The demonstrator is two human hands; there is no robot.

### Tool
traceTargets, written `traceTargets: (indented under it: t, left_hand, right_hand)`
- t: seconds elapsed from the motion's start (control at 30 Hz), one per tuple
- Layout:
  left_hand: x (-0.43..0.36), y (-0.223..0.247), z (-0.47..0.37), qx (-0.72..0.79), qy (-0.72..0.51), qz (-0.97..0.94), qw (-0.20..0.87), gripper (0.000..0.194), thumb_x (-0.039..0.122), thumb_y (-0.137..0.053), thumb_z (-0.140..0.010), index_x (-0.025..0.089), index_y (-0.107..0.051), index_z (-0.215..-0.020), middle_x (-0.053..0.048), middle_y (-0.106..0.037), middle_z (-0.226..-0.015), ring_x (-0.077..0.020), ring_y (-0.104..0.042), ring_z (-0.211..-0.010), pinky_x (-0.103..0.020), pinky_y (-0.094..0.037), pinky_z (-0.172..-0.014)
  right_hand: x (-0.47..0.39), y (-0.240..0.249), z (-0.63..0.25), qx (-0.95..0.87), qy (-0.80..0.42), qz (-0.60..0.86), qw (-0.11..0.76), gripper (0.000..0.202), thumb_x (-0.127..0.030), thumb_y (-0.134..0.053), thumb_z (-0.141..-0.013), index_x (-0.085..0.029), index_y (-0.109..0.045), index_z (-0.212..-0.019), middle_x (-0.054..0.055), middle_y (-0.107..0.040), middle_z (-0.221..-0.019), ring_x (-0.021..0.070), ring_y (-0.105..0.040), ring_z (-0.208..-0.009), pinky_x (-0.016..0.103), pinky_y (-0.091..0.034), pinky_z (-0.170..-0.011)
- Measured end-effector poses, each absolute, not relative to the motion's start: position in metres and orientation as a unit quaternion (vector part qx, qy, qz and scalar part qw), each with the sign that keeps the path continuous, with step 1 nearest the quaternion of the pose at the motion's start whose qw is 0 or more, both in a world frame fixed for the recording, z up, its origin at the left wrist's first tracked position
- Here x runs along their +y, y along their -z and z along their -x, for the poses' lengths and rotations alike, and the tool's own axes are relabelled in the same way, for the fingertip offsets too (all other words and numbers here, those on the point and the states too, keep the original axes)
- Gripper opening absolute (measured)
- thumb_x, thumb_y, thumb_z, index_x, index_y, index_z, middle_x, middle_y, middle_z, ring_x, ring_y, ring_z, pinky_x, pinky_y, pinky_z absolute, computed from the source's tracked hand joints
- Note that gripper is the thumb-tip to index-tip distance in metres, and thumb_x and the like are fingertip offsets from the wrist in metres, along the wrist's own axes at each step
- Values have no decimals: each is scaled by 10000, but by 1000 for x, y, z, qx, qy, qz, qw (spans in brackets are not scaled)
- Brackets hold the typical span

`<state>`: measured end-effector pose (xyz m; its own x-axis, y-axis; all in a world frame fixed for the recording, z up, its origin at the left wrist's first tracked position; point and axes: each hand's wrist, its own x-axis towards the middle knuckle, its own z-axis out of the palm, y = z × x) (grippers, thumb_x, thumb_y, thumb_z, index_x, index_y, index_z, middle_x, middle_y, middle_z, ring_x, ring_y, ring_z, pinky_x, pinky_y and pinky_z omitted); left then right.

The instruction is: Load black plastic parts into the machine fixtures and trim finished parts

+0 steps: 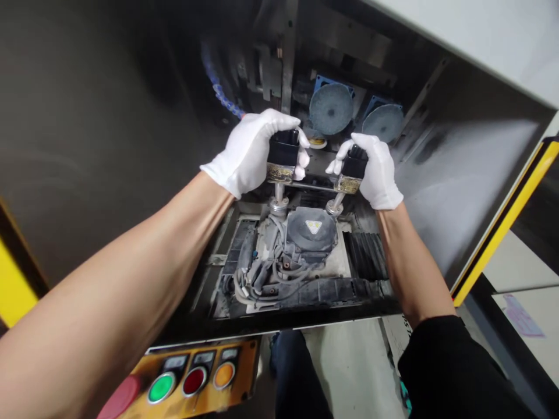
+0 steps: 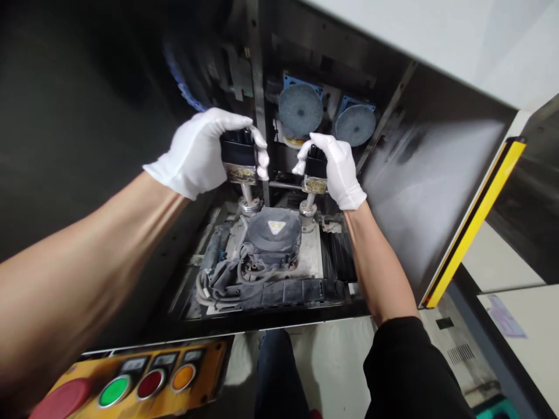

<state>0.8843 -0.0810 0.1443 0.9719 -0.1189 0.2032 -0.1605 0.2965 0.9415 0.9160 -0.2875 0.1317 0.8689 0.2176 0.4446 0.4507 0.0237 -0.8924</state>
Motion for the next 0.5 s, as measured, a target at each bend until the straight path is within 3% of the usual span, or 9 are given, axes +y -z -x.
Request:
traceTargets:
  t: [0.13, 0.3, 0.5]
  left_hand:
    - [-82, -142, -886, -138, -25, -577, 804, 286, 300, -614, -902, 143, -655, -666, -118, -622, -670, -225, -601, -539, -371, -504, -522]
    - [-80, -137, -890, -139, -20, -578, 804, 285, 343, -640, -875, 176, -674, -647, -114, -631, -639, -230, -586, -533, -366, -489, -496]
    - [-84, -144, -886, -71, -67, -642, 760, 351, 371, -532, -1037, 145, -660, -801, -49, -656, -718, -157, -627, -635, -329, -572, -685]
  right_hand:
    - [-288, -130, -919, -261, 92, 679, 680, 616, -769, -573, -935, -226, -655, -656, 21, -625, -570, 173, -653, -552, 352, -554, -590]
    - [-285, -124, -923, -238, 113, 689, 675, 652, -815, -504, -938, -239, -611, -653, 5, -615, -567, 158, -654, -549, 326, -533, -575]
    - [-291, -134, -935, -191, 56, 712, 673, 504, -572, -550, -1022, -225, -648, -670, -1, -662, -580, 136, -651, -545, 310, -532, -584]
